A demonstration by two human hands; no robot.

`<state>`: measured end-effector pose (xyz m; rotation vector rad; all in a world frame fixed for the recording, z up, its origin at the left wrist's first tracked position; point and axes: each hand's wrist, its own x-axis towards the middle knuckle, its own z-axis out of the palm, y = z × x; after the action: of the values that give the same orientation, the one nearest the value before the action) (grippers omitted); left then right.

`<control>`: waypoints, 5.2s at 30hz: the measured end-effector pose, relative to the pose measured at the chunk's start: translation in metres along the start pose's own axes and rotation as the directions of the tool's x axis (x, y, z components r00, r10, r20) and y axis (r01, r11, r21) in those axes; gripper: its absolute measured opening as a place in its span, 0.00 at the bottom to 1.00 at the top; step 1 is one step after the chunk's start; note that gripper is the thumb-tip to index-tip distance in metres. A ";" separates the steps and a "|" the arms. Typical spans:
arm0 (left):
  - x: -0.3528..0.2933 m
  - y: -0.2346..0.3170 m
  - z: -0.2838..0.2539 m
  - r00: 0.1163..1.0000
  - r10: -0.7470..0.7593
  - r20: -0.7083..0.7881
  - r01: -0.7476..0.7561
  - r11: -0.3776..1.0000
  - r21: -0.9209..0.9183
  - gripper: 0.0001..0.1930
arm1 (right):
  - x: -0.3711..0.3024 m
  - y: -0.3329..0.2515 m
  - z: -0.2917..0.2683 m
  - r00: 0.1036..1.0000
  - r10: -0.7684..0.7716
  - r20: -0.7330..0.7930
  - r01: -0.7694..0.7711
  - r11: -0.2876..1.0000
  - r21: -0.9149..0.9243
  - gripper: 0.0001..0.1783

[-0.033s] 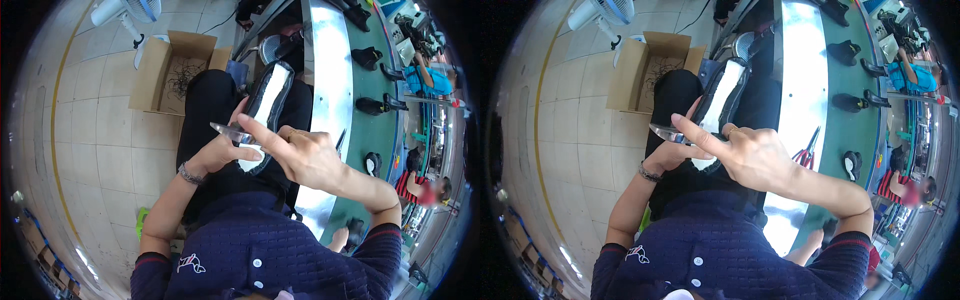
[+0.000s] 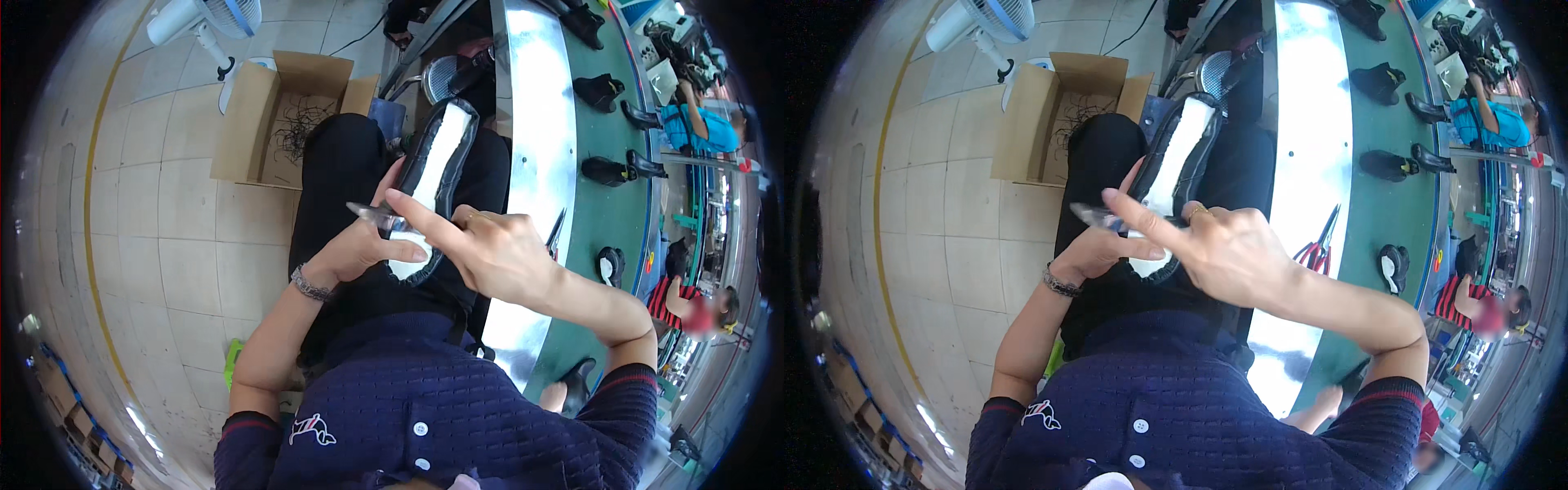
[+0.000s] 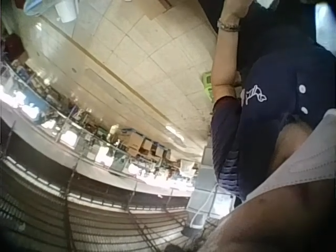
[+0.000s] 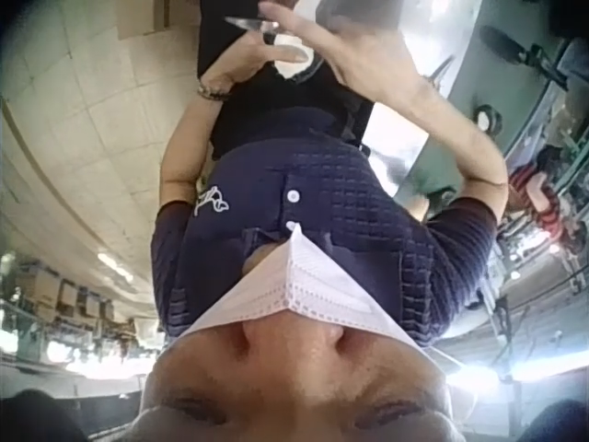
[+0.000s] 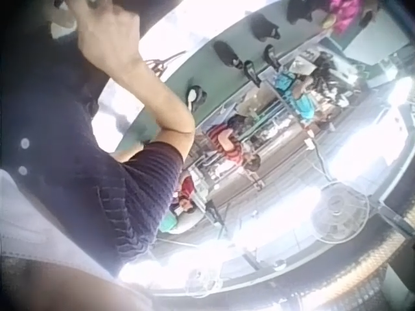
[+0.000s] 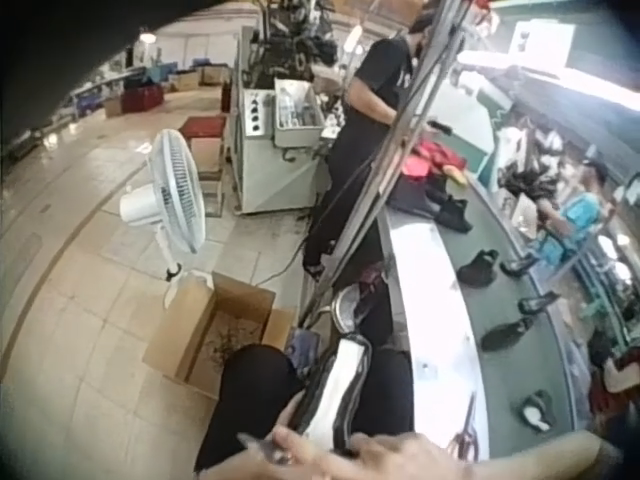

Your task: The recorder is assembling and refining a shoe, using various tools like pliers and scissors.

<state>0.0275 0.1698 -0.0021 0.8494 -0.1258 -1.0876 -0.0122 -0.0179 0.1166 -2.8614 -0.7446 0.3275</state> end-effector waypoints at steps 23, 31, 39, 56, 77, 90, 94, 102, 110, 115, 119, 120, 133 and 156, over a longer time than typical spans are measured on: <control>0.033 0.027 0.019 0.982 0.187 -0.015 -0.157 0.860 0.486 0.62 | -0.112 0.091 0.128 0.249 0.968 -0.015 -0.938 0.245 0.246 0.30; 0.040 -0.011 -0.009 0.950 0.310 0.044 -0.284 0.792 0.541 0.65 | -0.088 0.072 0.119 0.609 0.759 -0.232 -0.401 0.547 0.735 0.26; 0.046 -0.022 -0.006 0.935 0.317 0.157 -0.352 0.787 0.506 0.64 | -0.061 0.021 0.143 0.836 0.545 -0.061 -0.129 0.304 0.944 0.51; 0.094 0.004 0.054 0.953 -0.080 0.293 -0.020 0.947 0.322 0.49 | -0.194 0.065 0.121 -0.281 0.960 0.018 0.212 0.044 0.976 0.17; 0.096 -0.010 0.049 0.958 -0.251 0.141 0.159 0.870 0.466 0.29 | -0.225 0.314 0.091 -0.189 0.861 -0.472 -0.859 0.088 0.505 0.32; 0.082 0.005 0.033 0.985 -0.136 0.107 0.060 0.849 0.526 0.29 | -0.217 0.268 0.002 -0.091 0.879 -0.467 -0.138 0.453 0.881 0.14; 0.102 0.029 0.062 0.987 0.040 0.154 -0.136 0.709 0.692 0.40 | -0.176 0.184 -0.050 0.070 0.874 -0.480 0.061 0.477 0.877 0.16; 0.115 0.040 0.063 0.898 0.153 0.412 -0.381 0.738 0.557 0.54 | -0.068 0.115 -0.043 0.653 0.734 -0.187 0.144 0.122 0.982 0.19; 0.075 -0.015 0.000 0.957 0.242 0.160 -0.286 0.879 0.382 0.62 | -0.060 0.150 0.051 0.259 0.863 -0.434 -0.467 0.505 0.726 0.22; 0.076 -0.020 -0.017 0.964 0.247 0.098 -0.265 0.860 0.437 0.63 | -0.158 0.167 0.170 -0.114 0.978 -0.176 -0.926 -0.040 0.375 0.36; 0.077 -0.014 -0.015 0.968 0.233 0.093 -0.250 0.860 0.446 0.65 | -0.145 0.150 0.215 -0.010 0.951 -0.310 -0.972 0.064 0.227 0.35; 0.074 -0.011 -0.014 0.969 0.226 0.095 -0.244 0.861 0.447 0.65 | -0.136 0.150 0.211 -0.009 0.958 -0.288 -0.962 0.070 0.263 0.35; 0.034 0.027 -0.023 0.920 -0.059 -0.388 0.097 0.992 0.080 0.30 | -0.092 0.157 0.169 0.269 0.888 -0.373 -0.816 0.416 0.401 0.29; 0.128 0.046 0.008 0.920 0.350 -0.176 -0.179 0.775 0.606 0.32 | -0.009 0.102 0.009 0.810 0.368 0.456 -0.317 -0.379 0.869 0.35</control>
<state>0.1206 0.0697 -0.0052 1.4850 -0.3450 -0.6403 0.0249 -0.1093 0.0877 -1.1954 0.5269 0.5744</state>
